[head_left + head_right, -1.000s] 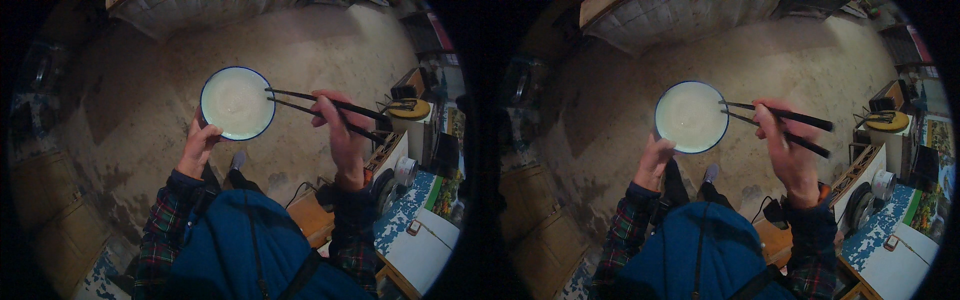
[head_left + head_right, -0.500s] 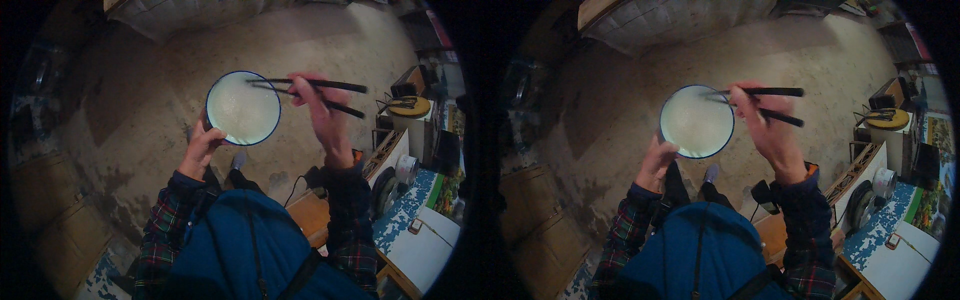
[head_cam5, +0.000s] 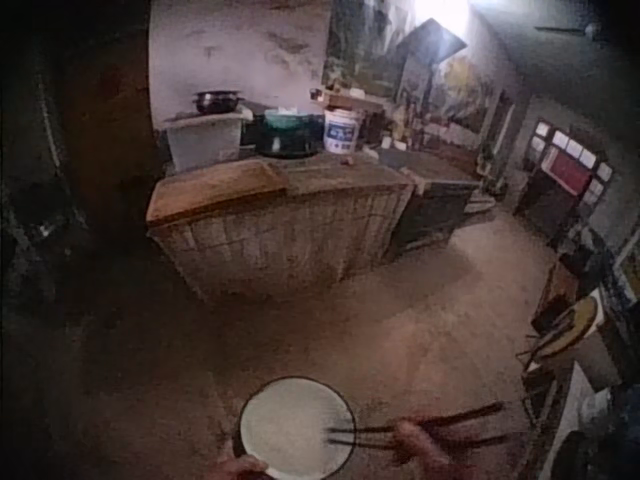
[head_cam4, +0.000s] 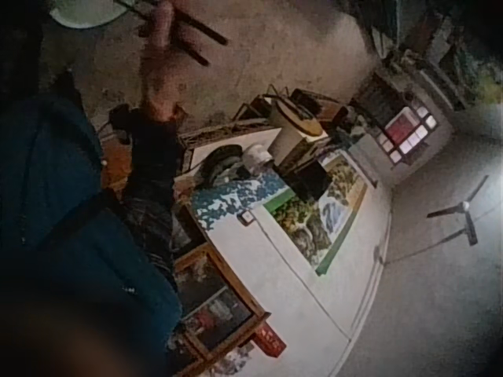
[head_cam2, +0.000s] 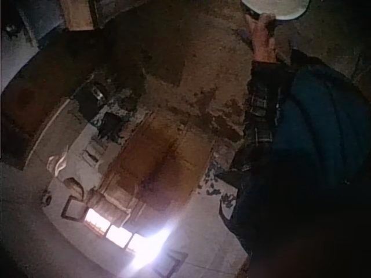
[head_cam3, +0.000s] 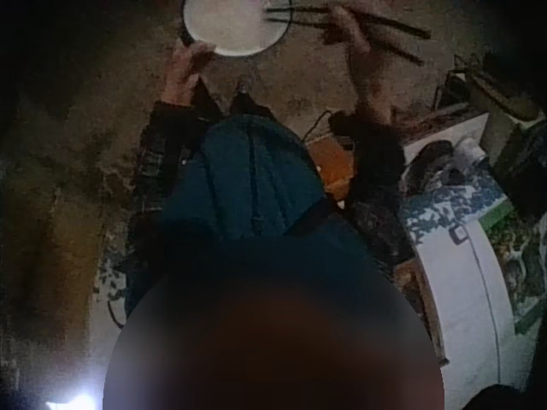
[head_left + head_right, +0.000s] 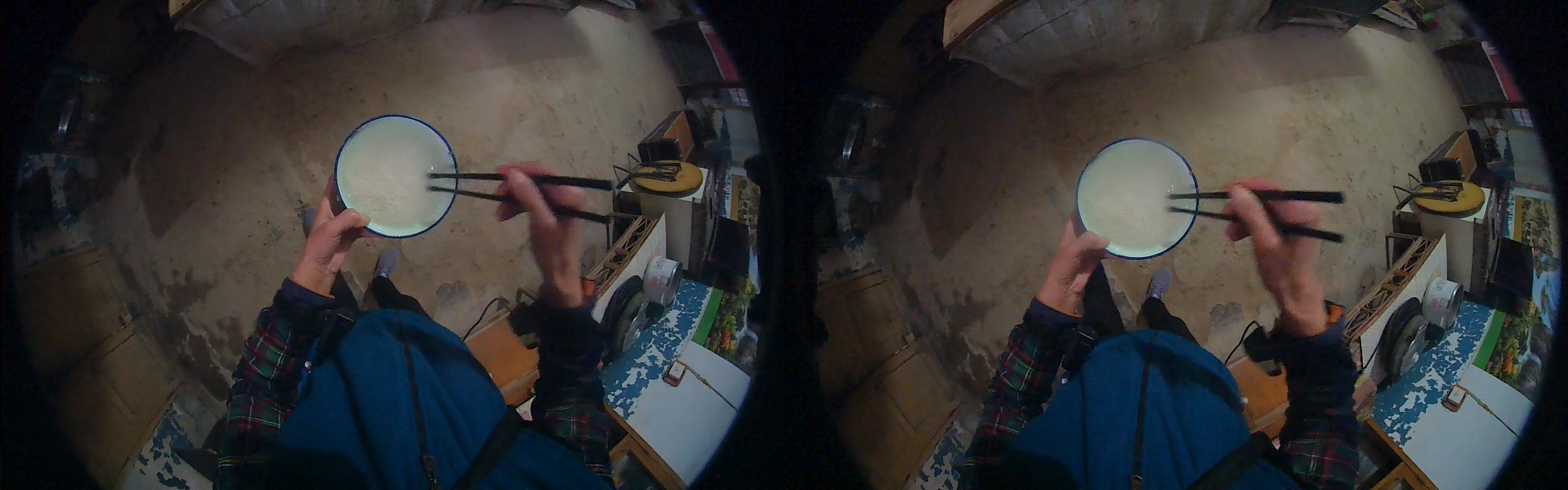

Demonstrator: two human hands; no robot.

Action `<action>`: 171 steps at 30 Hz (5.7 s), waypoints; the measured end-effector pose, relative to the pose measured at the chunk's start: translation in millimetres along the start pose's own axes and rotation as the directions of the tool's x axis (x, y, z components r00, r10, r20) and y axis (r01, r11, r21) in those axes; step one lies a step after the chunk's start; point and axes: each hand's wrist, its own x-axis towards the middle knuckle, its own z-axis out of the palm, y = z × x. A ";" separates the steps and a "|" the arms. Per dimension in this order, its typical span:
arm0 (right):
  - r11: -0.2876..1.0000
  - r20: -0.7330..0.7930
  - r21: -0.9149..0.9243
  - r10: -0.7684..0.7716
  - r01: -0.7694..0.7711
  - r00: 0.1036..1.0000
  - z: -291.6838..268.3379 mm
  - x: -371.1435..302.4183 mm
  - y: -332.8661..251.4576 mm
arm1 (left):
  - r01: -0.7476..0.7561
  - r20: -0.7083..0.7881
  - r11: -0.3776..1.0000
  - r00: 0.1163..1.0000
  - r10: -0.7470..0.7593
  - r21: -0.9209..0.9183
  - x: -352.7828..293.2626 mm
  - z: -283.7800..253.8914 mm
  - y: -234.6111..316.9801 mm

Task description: The person stirs a bowl of rice with chopsticks, then pours the rice into a rice cooker. They add water from a kettle and place dates into the cooker. The person closes the cooker and plugs it in to start cooking.

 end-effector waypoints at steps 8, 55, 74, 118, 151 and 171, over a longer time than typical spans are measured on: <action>0.994 0.146 0.069 -0.090 0.080 0.985 -2.4 -14.3 -11.5 | 0.018 -0.086 1.000 0.996 -0.017 0.002 -2.0 1.1 0.7; 0.993 0.031 -0.017 -0.118 0.119 0.993 16.4 -15.8 -25.4 | -0.050 -0.014 0.998 0.999 0.049 -0.028 -5.9 -9.2 16.3; 0.956 0.216 0.018 -0.289 0.292 0.933 55.3 16.8 6.2 | -0.035 0.012 0.993 0.999 0.036 -0.108 -7.6 -15.5 8.9; 0.955 0.143 0.004 -0.294 0.297 0.945 48.2 15.8 26.2 | -0.051 -0.071 0.998 0.996 0.049 -0.038 -3.8 -11.7 15.8; 0.987 0.328 0.129 -0.137 0.100 0.935 164.1 41.6 -15.7 | -0.086 -0.223 0.990 0.973 0.058 -0.116 -15.8 -93.9 60.4; 0.954 0.596 -0.022 -0.227 0.299 0.770 378.1 91.6 -139.5 | -0.337 -0.326 0.937 0.899 0.293 -0.087 -24.9 -263.5 246.3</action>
